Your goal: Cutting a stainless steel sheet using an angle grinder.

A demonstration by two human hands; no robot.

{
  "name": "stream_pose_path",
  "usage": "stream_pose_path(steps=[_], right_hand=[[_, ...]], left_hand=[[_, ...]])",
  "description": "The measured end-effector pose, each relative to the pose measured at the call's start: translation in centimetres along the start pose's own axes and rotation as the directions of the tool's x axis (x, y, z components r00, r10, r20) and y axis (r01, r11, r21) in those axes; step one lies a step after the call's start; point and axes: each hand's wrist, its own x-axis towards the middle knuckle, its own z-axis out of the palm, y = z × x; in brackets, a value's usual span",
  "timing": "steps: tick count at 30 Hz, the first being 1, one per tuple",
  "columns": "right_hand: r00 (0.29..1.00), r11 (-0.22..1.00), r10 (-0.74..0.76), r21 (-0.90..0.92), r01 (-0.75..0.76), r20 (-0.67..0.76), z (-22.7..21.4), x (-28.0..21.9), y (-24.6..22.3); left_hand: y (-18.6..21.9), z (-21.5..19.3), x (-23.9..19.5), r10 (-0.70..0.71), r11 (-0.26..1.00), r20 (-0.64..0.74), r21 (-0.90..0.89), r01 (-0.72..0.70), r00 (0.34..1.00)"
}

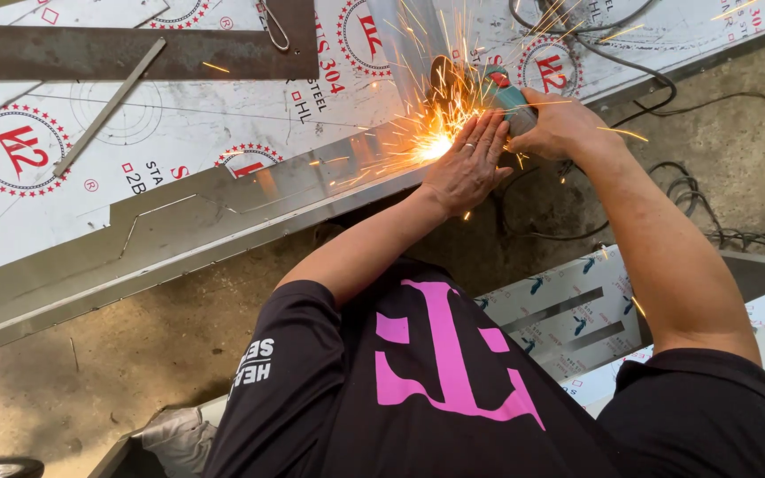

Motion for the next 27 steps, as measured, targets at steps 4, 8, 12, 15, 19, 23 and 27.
stream_pose_path(steps=[4,8,12,15,19,23,27], right_hand=[[0.998,0.999,-0.048,-0.017,0.047,-0.035,0.8,0.9,1.1],[0.998,0.998,-0.059,-0.022,0.058,-0.035,0.3,0.8,0.6],[1.000,1.000,-0.028,-0.004,0.028,-0.012,-0.8,-0.1,-1.0],[1.000,1.000,0.006,-0.012,-0.006,0.001,-1.1,0.2,-1.7],[0.999,0.999,-0.034,-0.039,0.032,-0.040,-0.5,1.5,-0.7],[0.999,0.997,-0.031,-0.067,0.028,-0.044,-0.7,1.9,-1.1],[0.997,0.997,-0.047,-0.069,0.042,-0.066,-0.2,3.1,-0.6]], left_hand=[[0.0,-0.1,0.0,-0.017,1.000,0.021,-0.022,0.017,1.000],[0.0,0.2,0.1,-0.029,0.999,0.009,-0.025,0.029,1.000],[0.1,0.0,0.4,-0.043,0.999,0.017,-0.017,0.043,0.999],[0.0,-0.2,0.6,-0.066,0.998,0.028,0.001,0.066,0.997],[-0.3,-0.4,0.9,-0.091,0.996,0.022,-0.003,0.092,0.996],[-1.2,-0.3,1.3,-0.085,0.996,0.016,-0.025,0.085,0.996],[-1.9,-0.8,1.4,-0.077,0.997,0.018,-0.012,0.077,0.997]])
